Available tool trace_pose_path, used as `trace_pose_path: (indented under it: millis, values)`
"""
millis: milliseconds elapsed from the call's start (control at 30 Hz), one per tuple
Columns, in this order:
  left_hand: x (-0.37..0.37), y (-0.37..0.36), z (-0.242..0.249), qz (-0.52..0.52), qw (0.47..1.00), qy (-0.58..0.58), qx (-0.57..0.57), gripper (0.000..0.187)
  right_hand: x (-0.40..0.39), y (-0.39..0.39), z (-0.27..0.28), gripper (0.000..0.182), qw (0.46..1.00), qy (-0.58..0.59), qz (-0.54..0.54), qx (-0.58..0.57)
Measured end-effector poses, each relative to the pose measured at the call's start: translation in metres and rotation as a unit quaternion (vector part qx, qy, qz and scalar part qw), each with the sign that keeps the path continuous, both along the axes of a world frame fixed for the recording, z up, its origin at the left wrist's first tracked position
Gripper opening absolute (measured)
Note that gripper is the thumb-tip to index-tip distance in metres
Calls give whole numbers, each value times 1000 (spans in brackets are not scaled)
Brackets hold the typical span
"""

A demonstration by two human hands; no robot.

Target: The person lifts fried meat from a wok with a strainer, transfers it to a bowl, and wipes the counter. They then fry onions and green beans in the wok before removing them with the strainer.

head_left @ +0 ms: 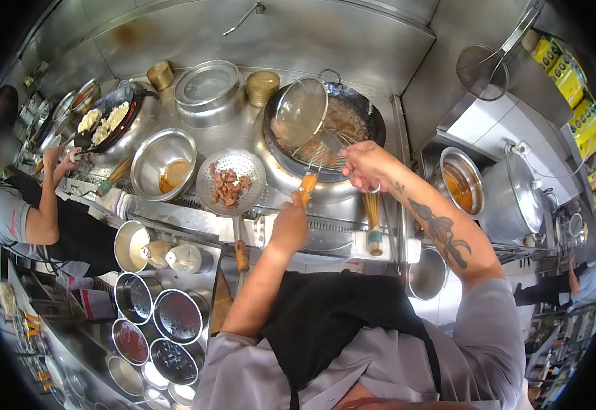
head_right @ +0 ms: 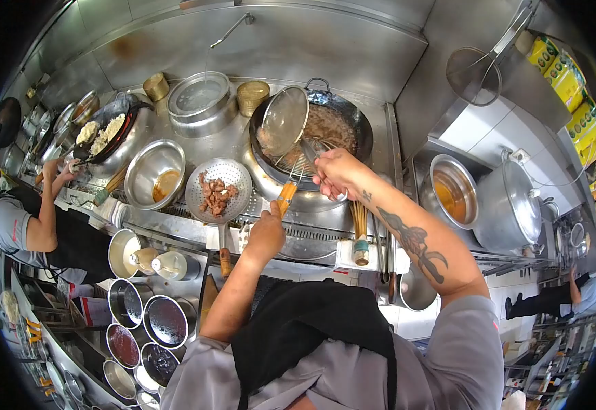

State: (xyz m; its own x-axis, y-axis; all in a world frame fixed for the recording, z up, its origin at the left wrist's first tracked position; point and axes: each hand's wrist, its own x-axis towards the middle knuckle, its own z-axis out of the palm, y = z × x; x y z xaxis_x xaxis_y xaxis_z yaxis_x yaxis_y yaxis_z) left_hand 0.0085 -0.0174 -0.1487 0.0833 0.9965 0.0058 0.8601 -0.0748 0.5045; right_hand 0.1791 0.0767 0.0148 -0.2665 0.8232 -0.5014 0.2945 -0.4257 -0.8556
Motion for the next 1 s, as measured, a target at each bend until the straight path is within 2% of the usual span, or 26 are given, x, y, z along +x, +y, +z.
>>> trace_pose_path:
  millis: [100,133,167,300,433,567,667,733,833,867,900,967,1000]
  values:
    - [-1,0,-2,-3,1000,-17,-18,62,6,-14,2,10,1000,26,8,-11]
    - [0,0,-2,-3,1000,-16,-18,62,7,-19,6,17,1000,24,0,-17]
    - [0,0,-2,0,1000,-14,-19,62,8,-23,9,36,999,23,-7,-21]
    - [1,-1,-6,0,1000,-10,-14,63,18,-34,10,32,1000,21,3,-12]
    - [2,-6,-6,-1,1000,-11,8,63,24,-54,19,41,995,97,22,-29]
    - [9,-7,0,22,1000,1,-16,61,4,-65,-1,41,996,59,71,6]
    - [11,-7,1,31,999,26,-14,58,2,-63,-26,43,986,-28,128,107]
    - [16,-5,-5,53,989,109,81,53,11,-60,-29,43,984,-43,122,127]
    - [15,7,-15,50,985,150,69,48,32,-57,-19,43,981,-58,87,166]
    - [9,10,-7,51,993,106,26,46,41,-54,-16,43,979,-54,65,184]
    - [2,15,-8,46,993,108,28,46,54,-50,-15,43,980,-53,37,190]
    - [-13,24,-14,47,996,24,75,36,87,-36,-25,41,971,-91,-3,219]
    - [-20,30,-5,47,997,-41,53,31,99,-34,-23,41,964,-118,-12,238]
